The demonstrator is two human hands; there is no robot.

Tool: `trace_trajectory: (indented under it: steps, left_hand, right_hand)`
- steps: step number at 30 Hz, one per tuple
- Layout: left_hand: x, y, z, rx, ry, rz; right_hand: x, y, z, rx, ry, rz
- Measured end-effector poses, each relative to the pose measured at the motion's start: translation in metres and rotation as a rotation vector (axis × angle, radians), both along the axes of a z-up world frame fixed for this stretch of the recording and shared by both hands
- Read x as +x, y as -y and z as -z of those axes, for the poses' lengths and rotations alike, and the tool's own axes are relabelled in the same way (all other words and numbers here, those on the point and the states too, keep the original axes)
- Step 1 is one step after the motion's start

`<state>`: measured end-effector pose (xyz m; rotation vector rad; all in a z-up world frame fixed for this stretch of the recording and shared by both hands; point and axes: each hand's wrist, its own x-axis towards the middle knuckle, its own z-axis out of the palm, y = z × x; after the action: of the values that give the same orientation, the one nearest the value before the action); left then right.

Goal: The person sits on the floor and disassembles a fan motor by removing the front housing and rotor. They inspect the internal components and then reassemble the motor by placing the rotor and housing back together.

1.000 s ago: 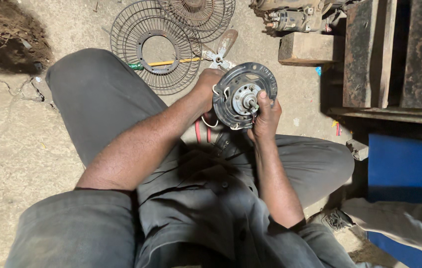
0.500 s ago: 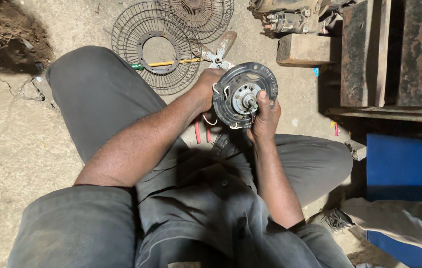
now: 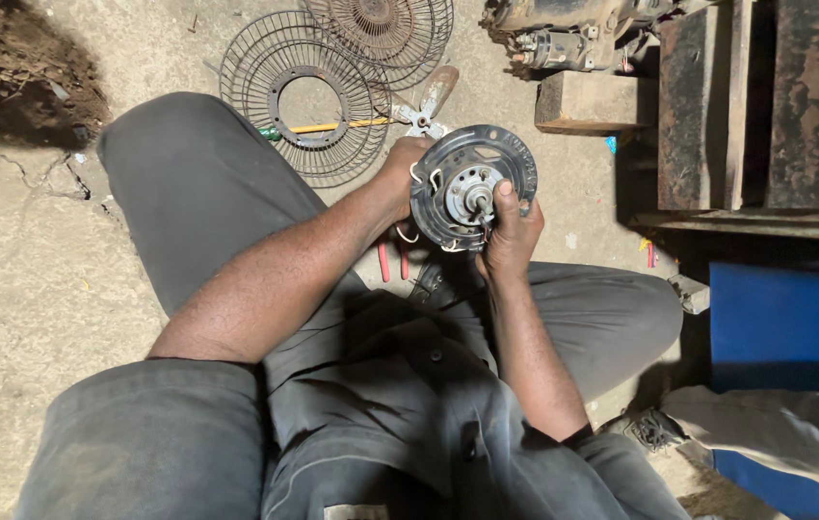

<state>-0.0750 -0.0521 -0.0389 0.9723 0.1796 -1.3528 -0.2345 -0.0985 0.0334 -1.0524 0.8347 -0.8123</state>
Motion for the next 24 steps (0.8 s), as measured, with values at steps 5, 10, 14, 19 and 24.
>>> trace_trajectory:
  steps: [5,10,14,19,24]
  left_hand:
    - [0.000,0.001,0.004,0.009,0.003,0.015]
    - [-0.003,0.003,0.020,-0.097,-0.046,-0.053]
    - [-0.006,0.004,0.027,-0.105,0.007,-0.071]
    - [-0.008,0.002,0.024,-0.117,0.041,-0.101]
    - [-0.010,-0.001,0.017,-0.120,0.029,-0.113]
  right_hand:
    - [0.002,-0.001,-0.003,-0.010,-0.032,-0.006]
    - [0.001,0.002,-0.002,0.004,-0.036,-0.009]
    - [0.001,0.003,0.000,0.022,-0.026,-0.003]
    - [0.001,0.003,-0.001,0.020,-0.008,-0.014]
    - [0.001,0.004,-0.003,0.011,-0.009,-0.005]
